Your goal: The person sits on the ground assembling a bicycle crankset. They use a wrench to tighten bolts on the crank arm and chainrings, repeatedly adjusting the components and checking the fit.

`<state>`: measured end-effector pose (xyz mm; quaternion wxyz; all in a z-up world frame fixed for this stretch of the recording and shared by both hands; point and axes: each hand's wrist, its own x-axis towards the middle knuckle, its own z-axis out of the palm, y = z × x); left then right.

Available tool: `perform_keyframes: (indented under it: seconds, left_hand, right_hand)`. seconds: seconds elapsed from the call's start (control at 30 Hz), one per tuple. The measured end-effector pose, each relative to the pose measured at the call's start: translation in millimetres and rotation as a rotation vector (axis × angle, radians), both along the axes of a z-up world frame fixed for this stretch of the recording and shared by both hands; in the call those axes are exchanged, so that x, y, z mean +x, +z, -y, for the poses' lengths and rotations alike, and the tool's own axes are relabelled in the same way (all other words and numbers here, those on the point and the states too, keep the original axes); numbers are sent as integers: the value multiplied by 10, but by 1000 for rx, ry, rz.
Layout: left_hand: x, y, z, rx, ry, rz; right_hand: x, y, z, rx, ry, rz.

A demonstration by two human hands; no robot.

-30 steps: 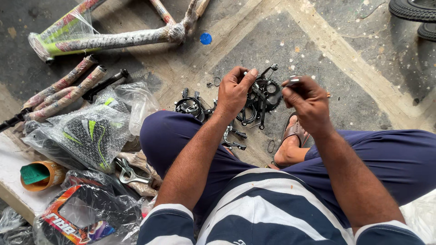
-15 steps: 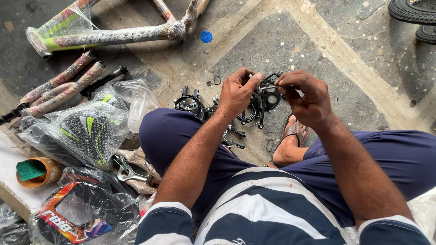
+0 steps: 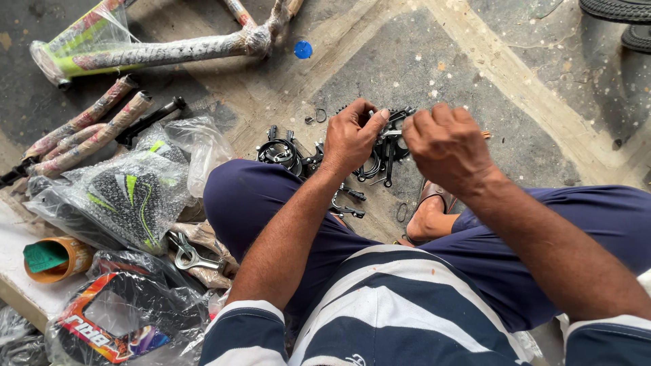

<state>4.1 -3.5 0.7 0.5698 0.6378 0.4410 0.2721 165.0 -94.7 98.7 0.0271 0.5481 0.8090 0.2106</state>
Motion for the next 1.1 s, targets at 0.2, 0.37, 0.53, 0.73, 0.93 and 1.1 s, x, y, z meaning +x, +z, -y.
perform_keyframes:
  seconds: [0.2, 0.37, 0.53, 0.73, 0.93, 1.1]
  left_hand:
    - [-11, 12, -21, 6, -74, 44]
    - [-26, 1, -29, 8, -119, 153]
    - [37, -198, -20, 17, -43, 27]
    - [-28, -783, -313, -67, 96, -196]
    - [-256, -1525, -646, 13, 59, -718]
    - [-755, -2175, -747, -130, 305, -963]
  right_hand:
    - [168, -384, -31, -187, -82, -205]
    - [212, -512, 61, -54, -61, -515]
    - [198, -366, 79, -166, -75, -297]
    - [390, -248, 238, -256, -222, -379]
    - [434, -511, 125, -317, -266, -510]
    - [589, -547, 88, -314, -304, -513]
